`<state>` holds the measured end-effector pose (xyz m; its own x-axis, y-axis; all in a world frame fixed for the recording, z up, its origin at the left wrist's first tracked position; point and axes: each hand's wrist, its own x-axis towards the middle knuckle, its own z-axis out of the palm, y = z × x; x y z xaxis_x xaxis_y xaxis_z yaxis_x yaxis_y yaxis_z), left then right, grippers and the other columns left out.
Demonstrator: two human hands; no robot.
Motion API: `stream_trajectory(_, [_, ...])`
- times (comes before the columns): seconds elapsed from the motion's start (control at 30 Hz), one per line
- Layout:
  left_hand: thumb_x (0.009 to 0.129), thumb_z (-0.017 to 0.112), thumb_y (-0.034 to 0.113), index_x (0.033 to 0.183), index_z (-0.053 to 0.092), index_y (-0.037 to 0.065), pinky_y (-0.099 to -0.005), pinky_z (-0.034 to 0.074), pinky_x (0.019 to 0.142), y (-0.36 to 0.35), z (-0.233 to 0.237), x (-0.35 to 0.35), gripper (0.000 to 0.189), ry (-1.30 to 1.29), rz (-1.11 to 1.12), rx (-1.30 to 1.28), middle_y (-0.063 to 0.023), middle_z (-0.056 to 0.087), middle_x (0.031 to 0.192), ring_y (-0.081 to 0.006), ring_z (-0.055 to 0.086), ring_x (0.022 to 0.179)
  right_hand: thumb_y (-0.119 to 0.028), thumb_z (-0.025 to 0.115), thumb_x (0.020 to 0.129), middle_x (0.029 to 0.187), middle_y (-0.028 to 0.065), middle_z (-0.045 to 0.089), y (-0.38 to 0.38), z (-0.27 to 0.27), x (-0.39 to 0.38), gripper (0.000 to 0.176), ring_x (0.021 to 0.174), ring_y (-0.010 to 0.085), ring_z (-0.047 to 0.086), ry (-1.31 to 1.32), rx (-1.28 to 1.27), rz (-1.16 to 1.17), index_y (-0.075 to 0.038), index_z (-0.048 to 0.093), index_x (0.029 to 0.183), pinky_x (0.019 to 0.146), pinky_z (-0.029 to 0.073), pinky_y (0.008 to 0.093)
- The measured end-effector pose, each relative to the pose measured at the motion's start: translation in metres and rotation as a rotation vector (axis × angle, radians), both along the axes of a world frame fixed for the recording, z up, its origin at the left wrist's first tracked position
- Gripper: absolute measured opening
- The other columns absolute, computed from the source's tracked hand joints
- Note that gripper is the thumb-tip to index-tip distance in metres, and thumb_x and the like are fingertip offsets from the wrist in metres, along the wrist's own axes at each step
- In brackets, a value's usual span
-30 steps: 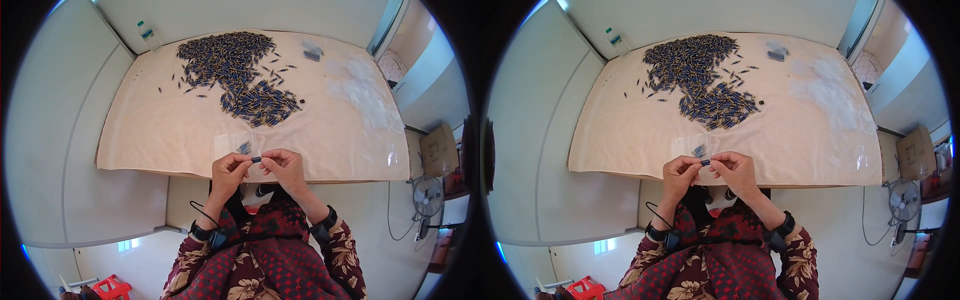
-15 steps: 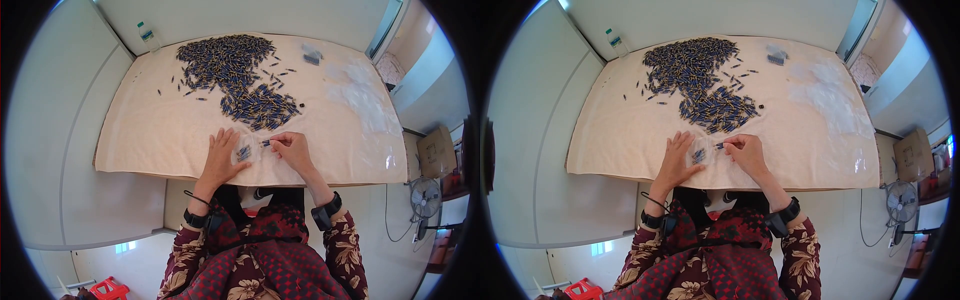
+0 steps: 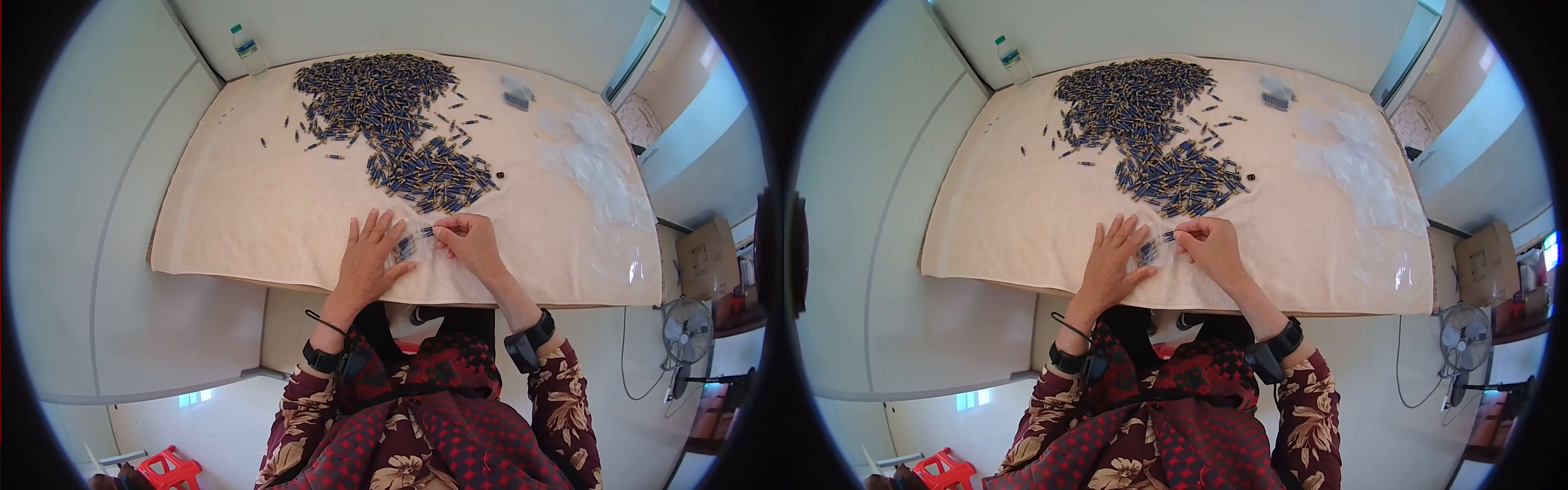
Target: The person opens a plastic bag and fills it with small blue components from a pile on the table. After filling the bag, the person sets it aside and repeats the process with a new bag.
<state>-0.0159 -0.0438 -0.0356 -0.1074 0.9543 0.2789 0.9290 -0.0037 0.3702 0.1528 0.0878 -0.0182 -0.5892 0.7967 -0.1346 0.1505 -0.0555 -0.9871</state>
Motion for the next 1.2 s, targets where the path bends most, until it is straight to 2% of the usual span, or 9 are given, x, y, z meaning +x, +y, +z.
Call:
stream_trajectory(0.3, [0.080,0.067,0.042,0.135,0.047,0.009,-0.0531,0.013,0.113,-0.001,0.001,-0.002,0.067,0.001,-0.040,0.009,-0.0147,0.040,0.144,-0.0346,0.030,0.137,-0.007,0.067,0.084,0.072,0.0048,0.066,-0.002,-0.006,-0.013,0.012,0.056,0.0069,0.059,0.019,-0.024,-0.009,0.004,0.067,0.090,0.046,0.046,0.0201])
stream_trajectory(0.47, [0.079,0.069,0.039,0.136,0.045,0.007,-0.0520,0.012,0.114,0.000,0.002,-0.003,0.070,-0.049,-0.042,-0.007,-0.0126,0.039,0.146,-0.0325,0.028,0.139,-0.006,0.069,0.084,0.073,0.0039,0.066,-0.003,-0.017,-0.022,0.012,0.055,0.0063,0.057,0.066,0.095,-0.040,0.003,0.067,0.091,0.048,0.045,0.0195])
stream_trajectory(0.57, [0.079,0.068,0.041,0.136,0.045,0.007,-0.0527,0.013,0.114,0.000,-0.001,-0.005,0.070,-0.040,-0.051,0.022,-0.0142,0.040,0.144,-0.0339,0.031,0.137,-0.006,0.069,0.083,0.073,0.0034,0.066,-0.007,-0.018,-0.022,0.012,0.055,0.0062,0.057,0.052,0.122,-0.043,0.003,0.067,0.091,0.049,0.045,0.0198])
stream_trajectory(0.7, [0.079,0.068,0.040,0.136,0.044,0.006,-0.0527,0.013,0.114,-0.001,0.002,-0.005,0.071,-0.057,-0.063,0.012,-0.0135,0.039,0.145,-0.0331,0.029,0.138,-0.003,0.069,0.081,0.067,0.0030,0.065,-0.008,-0.015,-0.020,0.009,0.054,0.0065,0.056,0.025,0.171,-0.024,0.004,0.068,0.087,0.050,0.045,0.0214])
stream_trajectory(0.8, [0.079,0.068,0.040,0.137,0.043,0.006,-0.0526,0.012,0.114,-0.002,0.001,-0.006,0.072,-0.063,-0.066,-0.003,-0.0127,0.037,0.147,-0.0325,0.027,0.140,-0.003,0.069,0.080,0.067,0.0030,0.065,-0.004,-0.012,-0.015,0.009,0.055,0.0067,0.057,-0.058,0.336,0.055,0.005,0.069,0.084,0.051,0.045,0.0215])
stream_trajectory(0.93, [0.079,0.067,0.042,0.137,0.043,0.006,-0.0533,0.012,0.114,-0.002,-0.002,-0.007,0.072,-0.038,-0.080,0.007,-0.0133,0.037,0.147,-0.0329,0.027,0.139,-0.003,0.069,0.079,0.066,0.0033,0.065,-0.001,-0.005,-0.007,0.009,0.056,0.0066,0.057,-0.120,0.262,0.166,0.005,0.069,0.083,0.053,0.046,0.0215])
stream_trajectory(1.2, [0.081,0.065,0.044,0.136,0.044,0.007,-0.0541,0.013,0.113,-0.001,-0.003,-0.008,0.071,-0.010,-0.100,0.015,-0.0141,0.038,0.146,-0.0333,0.029,0.138,-0.004,0.069,0.081,0.068,0.0006,0.064,-0.006,-0.005,-0.014,0.009,0.056,0.0032,0.054,-0.063,0.136,0.172,0.004,0.069,0.085,0.050,0.044,0.0192])
